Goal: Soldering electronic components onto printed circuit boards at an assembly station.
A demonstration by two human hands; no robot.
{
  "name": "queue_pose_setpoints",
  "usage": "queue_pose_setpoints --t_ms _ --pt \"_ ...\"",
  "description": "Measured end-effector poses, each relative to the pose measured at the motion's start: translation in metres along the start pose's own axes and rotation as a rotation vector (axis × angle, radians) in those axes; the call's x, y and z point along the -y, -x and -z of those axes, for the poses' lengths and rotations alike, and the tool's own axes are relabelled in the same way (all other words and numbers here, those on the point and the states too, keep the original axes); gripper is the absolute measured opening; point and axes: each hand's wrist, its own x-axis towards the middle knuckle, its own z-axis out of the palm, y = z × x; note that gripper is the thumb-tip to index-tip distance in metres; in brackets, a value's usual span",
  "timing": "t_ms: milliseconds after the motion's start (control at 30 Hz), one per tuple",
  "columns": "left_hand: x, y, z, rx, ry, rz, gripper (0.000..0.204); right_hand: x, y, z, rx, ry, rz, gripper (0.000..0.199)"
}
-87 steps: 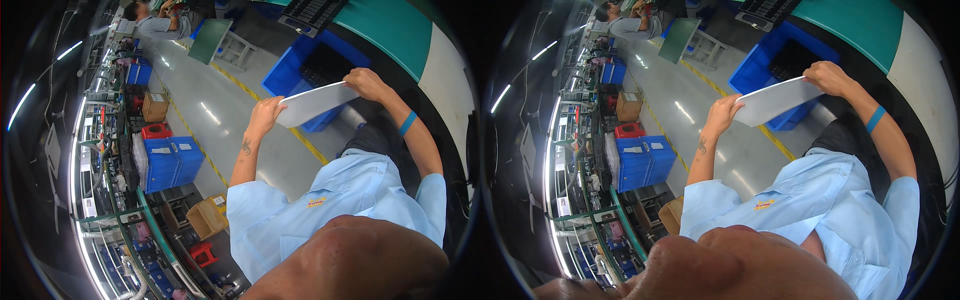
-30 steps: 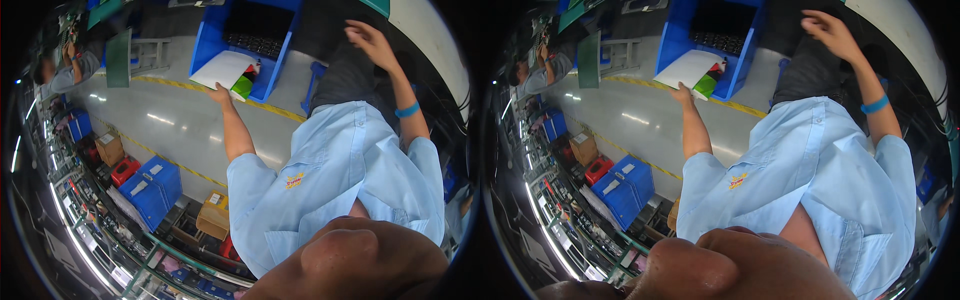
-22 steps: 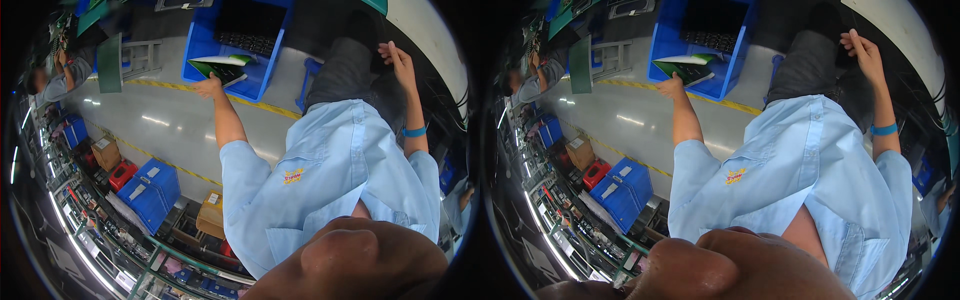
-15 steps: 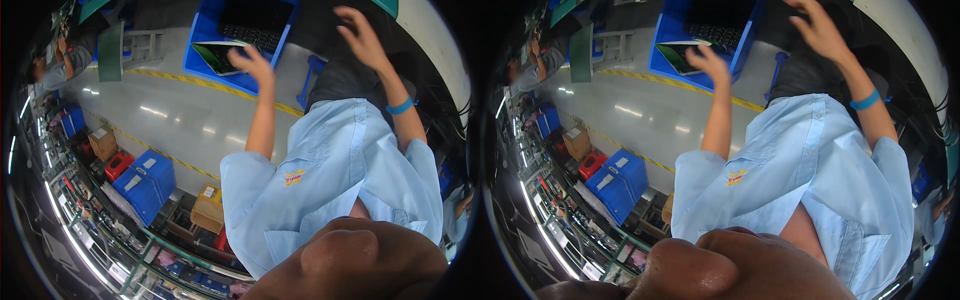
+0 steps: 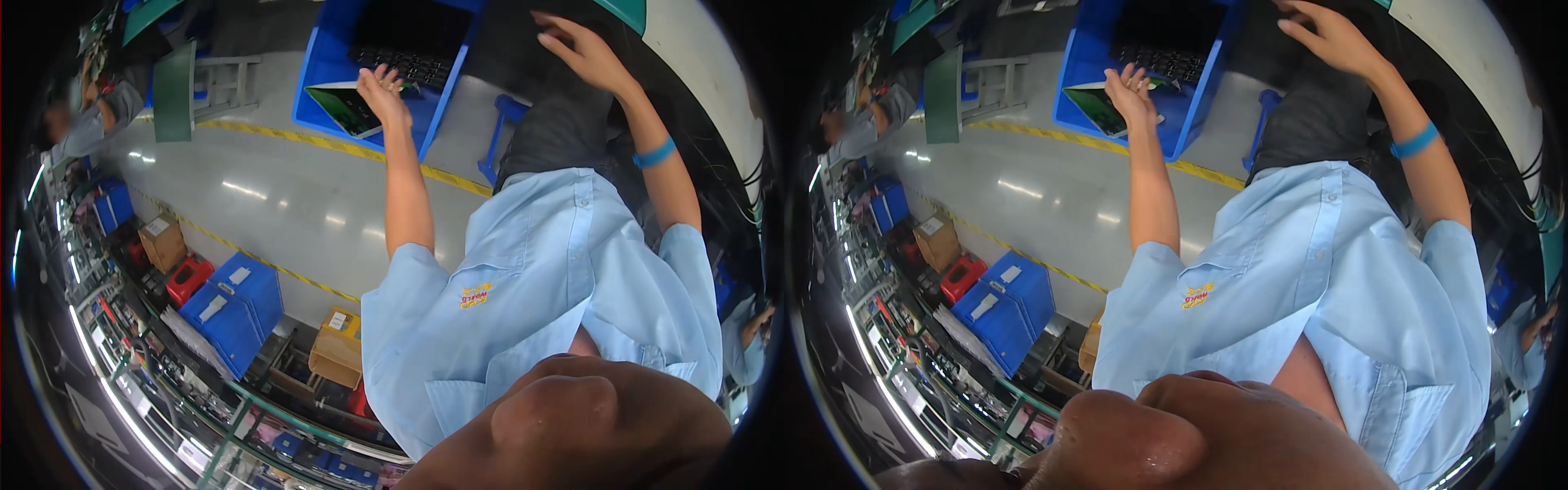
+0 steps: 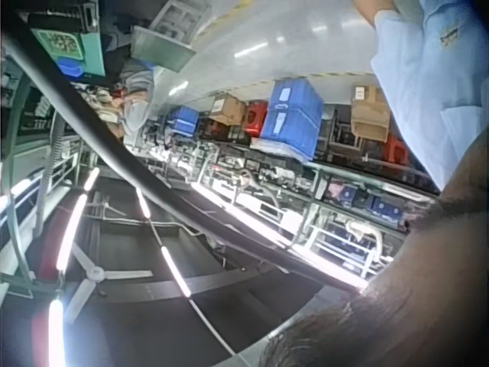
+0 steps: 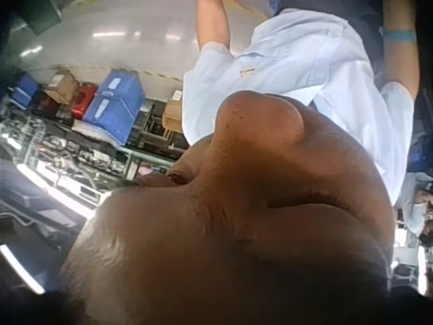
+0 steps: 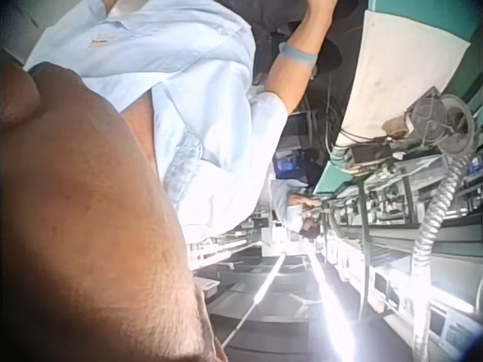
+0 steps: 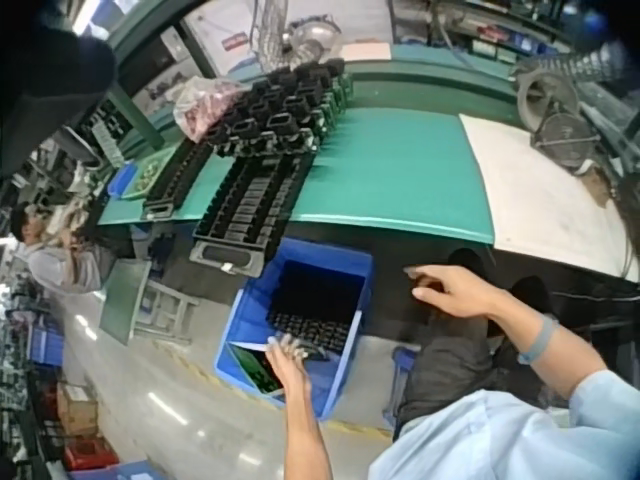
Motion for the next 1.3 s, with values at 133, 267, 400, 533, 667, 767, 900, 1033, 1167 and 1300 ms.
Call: queue_pose_setpoints --t_ms 133,267,400,533,667,767,900,1033,1167,1300 --pt "0.058 -0.069 0.021 0.008 -0.706 -0.006 0.072 0.003 0.074 0.034 0.008 -0.293 0.032 0.043" --pt "0.147 -0.109 0.008 -0.137 -1.124 0.512 0.083 0.004 0.13 0.046 -0.142 -0.351 -0.227 0.04" --pt "0.196 -0.137 0.008 -0.24 -1.38 0.775 0.096 -0.016 0.17 0.054 -0.243 -0.374 -0.425 0.039" --pt "0.227 -0.142 0.008 -0.293 -1.553 0.885 0.104 -0.021 0.178 0.048 -0.357 -0.422 -0.572 0.037" --pt "0.242 -0.147 -0.009 -0.359 -1.599 0.842 0.102 -0.024 0.172 0.042 -0.362 -0.446 -0.62 0.035" --pt "0.248 -0.142 -0.018 -0.421 -1.616 0.821 0.101 -0.034 0.177 0.039 -0.368 -0.457 -0.632 0.034" --pt "0.248 -0.135 -0.021 -0.526 -1.647 0.782 0.099 -0.038 0.175 0.039 -0.346 -0.444 -0.685 0.031" --pt "0.248 -0.132 -0.028 -0.629 -1.68 0.724 0.097 -0.039 0.176 0.036 -0.327 -0.441 -0.739 0.029" --pt "0.255 -0.133 -0.044 -0.709 -1.706 0.653 0.095 -0.039 0.18 0.034 -0.331 -0.474 -0.768 0.027" --pt "0.266 -0.14 -0.061 -0.785 -1.717 0.576 0.093 -0.044 0.192 0.028 -0.419 -0.322 -0.783 0.028"
